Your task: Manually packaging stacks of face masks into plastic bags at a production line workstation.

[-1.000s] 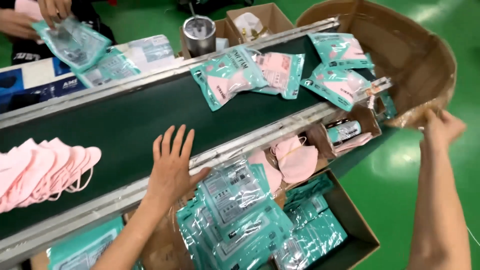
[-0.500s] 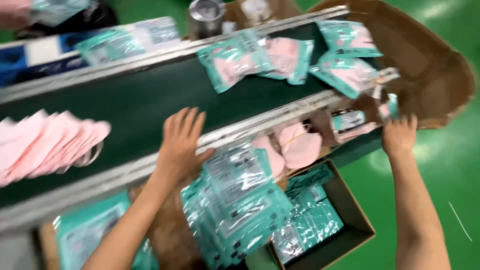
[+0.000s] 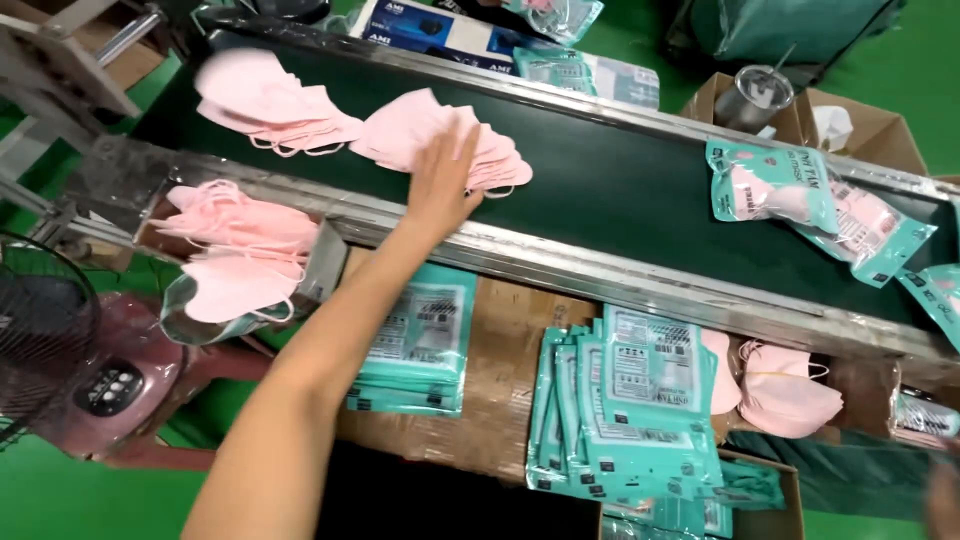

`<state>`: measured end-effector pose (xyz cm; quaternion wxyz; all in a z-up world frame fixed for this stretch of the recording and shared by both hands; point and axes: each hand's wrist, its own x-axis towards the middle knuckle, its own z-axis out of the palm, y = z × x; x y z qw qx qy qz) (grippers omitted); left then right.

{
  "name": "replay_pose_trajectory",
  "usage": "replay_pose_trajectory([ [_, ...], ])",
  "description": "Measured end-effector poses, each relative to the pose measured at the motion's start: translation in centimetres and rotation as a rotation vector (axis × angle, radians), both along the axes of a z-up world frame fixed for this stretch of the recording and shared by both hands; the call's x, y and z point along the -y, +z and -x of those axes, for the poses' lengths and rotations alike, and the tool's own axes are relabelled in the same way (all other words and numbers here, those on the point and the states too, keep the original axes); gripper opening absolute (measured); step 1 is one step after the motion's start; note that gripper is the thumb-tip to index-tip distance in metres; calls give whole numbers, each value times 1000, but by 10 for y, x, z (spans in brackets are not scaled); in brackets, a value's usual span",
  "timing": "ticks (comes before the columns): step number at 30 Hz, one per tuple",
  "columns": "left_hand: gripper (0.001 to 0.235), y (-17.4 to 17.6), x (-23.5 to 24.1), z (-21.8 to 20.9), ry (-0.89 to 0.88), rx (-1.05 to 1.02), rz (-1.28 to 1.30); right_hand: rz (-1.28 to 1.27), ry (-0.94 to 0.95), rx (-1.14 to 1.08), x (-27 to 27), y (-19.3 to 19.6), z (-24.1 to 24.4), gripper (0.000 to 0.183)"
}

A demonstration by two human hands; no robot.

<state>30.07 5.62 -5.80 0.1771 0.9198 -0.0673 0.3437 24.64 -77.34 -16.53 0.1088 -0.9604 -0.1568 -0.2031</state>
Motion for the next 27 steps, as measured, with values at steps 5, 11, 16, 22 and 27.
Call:
replay_pose_trajectory([
  [5,37,-61,-9,-76,103,-25,-207,-285,247,-15,-377,170,49,39],
  [11,31,37,36,-6,-368,48,70,-570,731,-65,-568,205,-27,77],
  [16,62,82,11,59,-409,95,275,-739,854,-213,-600,153,-93,22],
  [22,133,4,-16,36,-348,-94,521,-775,690,-431,-639,161,-80,91],
  [27,134,-4,-14,23,-339,-154,651,-926,680,-435,-652,162,-66,89],
])
